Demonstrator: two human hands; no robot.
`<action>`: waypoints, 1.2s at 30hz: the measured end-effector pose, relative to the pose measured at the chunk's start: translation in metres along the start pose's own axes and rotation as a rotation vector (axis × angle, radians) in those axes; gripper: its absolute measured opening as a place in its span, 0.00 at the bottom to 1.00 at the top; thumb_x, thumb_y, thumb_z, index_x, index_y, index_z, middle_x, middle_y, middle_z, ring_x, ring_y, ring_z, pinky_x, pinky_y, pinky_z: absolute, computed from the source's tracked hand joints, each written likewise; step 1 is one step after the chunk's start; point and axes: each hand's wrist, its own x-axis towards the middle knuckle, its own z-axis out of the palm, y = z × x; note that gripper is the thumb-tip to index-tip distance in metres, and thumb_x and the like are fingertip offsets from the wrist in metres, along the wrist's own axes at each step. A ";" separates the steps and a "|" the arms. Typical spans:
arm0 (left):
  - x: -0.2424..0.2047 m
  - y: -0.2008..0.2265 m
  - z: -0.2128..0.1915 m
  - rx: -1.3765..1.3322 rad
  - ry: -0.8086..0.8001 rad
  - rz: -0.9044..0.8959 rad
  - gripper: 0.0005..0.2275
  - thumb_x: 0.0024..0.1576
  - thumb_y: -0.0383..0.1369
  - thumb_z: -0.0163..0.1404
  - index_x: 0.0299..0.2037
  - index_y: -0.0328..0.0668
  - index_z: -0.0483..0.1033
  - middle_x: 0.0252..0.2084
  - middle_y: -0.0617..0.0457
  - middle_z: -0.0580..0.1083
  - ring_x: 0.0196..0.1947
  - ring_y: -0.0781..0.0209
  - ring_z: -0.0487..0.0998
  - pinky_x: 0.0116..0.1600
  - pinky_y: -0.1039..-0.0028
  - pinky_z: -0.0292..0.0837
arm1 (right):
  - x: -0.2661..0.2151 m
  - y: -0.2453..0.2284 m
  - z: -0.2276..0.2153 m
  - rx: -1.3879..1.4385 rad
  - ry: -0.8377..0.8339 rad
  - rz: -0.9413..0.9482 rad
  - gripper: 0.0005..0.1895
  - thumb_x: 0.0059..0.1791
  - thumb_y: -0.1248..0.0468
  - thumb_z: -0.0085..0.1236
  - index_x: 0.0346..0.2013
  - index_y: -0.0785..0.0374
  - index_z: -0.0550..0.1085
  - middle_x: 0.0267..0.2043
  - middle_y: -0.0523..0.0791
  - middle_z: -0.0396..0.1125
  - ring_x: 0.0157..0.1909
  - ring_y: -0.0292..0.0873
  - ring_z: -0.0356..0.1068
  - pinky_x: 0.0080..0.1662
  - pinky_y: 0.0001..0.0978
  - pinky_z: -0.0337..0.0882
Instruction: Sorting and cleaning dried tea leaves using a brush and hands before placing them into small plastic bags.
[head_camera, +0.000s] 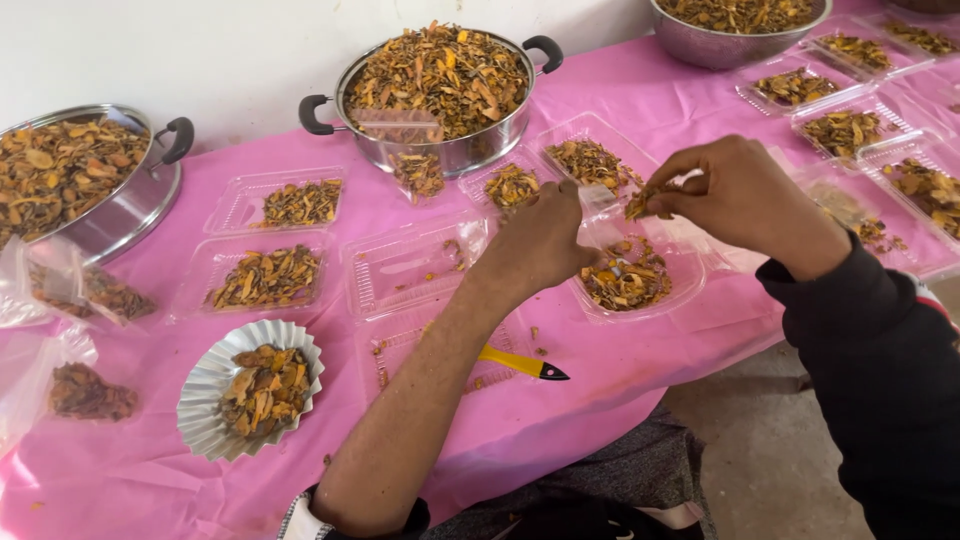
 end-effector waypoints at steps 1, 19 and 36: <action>0.000 0.004 0.001 0.003 -0.006 0.006 0.29 0.53 0.40 0.64 0.57 0.30 0.63 0.57 0.33 0.68 0.57 0.31 0.72 0.50 0.47 0.73 | 0.000 0.000 -0.001 0.003 0.005 0.007 0.06 0.49 0.65 0.65 0.39 0.62 0.84 0.33 0.46 0.80 0.29 0.38 0.76 0.34 0.29 0.69; -0.014 0.026 -0.006 -0.152 0.004 0.081 0.34 0.55 0.35 0.61 0.62 0.14 0.56 0.54 0.20 0.67 0.55 0.18 0.74 0.53 0.42 0.75 | 0.010 0.023 0.006 0.416 -0.153 -0.071 0.08 0.46 0.69 0.67 0.41 0.63 0.83 0.32 0.46 0.66 0.30 0.40 0.75 0.37 0.30 0.74; -0.019 0.030 -0.004 -0.195 0.006 0.141 0.34 0.55 0.34 0.60 0.64 0.17 0.53 0.54 0.21 0.66 0.56 0.16 0.71 0.56 0.41 0.73 | 0.020 0.042 0.019 0.470 -0.267 -0.206 0.08 0.56 0.65 0.49 0.47 0.66 0.64 0.35 0.56 0.77 0.39 0.50 0.76 0.52 0.47 0.71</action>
